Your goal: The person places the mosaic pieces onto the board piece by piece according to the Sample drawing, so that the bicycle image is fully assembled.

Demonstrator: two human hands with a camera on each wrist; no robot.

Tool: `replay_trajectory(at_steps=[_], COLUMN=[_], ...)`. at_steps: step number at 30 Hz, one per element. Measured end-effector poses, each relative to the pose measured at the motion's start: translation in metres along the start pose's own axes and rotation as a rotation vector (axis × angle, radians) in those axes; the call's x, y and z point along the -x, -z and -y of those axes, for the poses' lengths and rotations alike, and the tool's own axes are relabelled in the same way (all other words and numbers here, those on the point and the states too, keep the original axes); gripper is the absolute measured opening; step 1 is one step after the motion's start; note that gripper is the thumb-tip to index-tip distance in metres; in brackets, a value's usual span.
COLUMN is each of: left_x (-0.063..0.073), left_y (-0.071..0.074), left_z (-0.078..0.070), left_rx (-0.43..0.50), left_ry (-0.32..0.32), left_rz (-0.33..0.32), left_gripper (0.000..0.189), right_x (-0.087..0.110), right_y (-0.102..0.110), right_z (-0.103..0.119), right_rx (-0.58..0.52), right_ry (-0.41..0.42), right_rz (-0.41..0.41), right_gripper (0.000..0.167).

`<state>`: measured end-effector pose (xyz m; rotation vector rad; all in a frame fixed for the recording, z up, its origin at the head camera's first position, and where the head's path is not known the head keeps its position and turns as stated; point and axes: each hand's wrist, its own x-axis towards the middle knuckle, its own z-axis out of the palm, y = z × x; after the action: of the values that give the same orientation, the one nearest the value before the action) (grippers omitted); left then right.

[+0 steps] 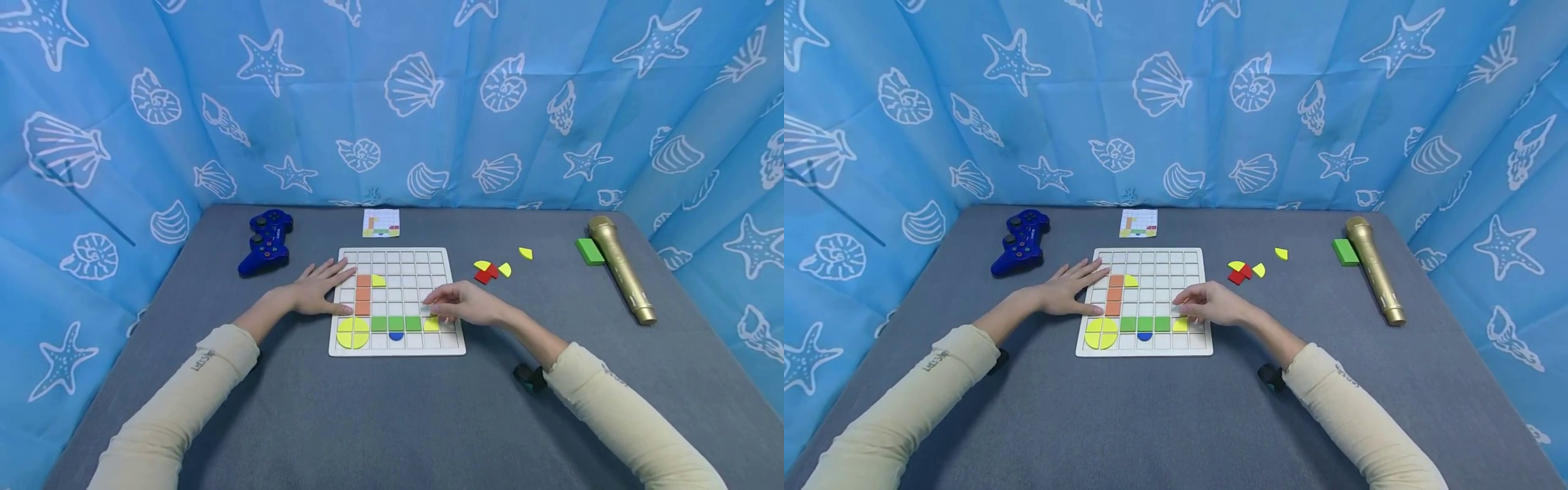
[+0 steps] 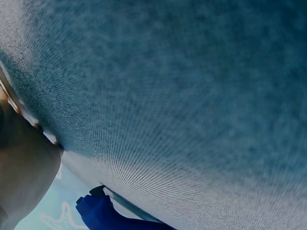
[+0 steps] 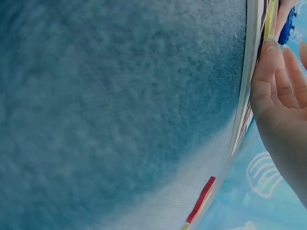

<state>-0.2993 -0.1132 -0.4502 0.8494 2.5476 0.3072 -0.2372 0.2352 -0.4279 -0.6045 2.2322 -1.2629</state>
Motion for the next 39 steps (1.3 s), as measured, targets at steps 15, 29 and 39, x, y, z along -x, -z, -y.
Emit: replay_trajectory(at_steps=[15,29,39], left_x=[0.001,0.003,0.004], left_y=[0.000,0.002,0.002], left_z=[0.000,-0.003,-0.004], left_rx=[0.000,-0.008,0.001], left_ry=[0.001,-0.007,-0.005], left_rz=[0.005,-0.004,-0.008], left_gripper=[0.096,0.095,0.096], right_x=[0.021,0.051,0.052], right_y=[0.043,0.083,0.096], right_z=[-0.017,-0.036,-0.059], right_rx=[-0.562,-0.810,-0.498], right_ry=[-0.150,-0.084,-0.224], right_rz=[-0.179,-0.406,-0.537], right_gripper=[0.057,0.026,0.065])
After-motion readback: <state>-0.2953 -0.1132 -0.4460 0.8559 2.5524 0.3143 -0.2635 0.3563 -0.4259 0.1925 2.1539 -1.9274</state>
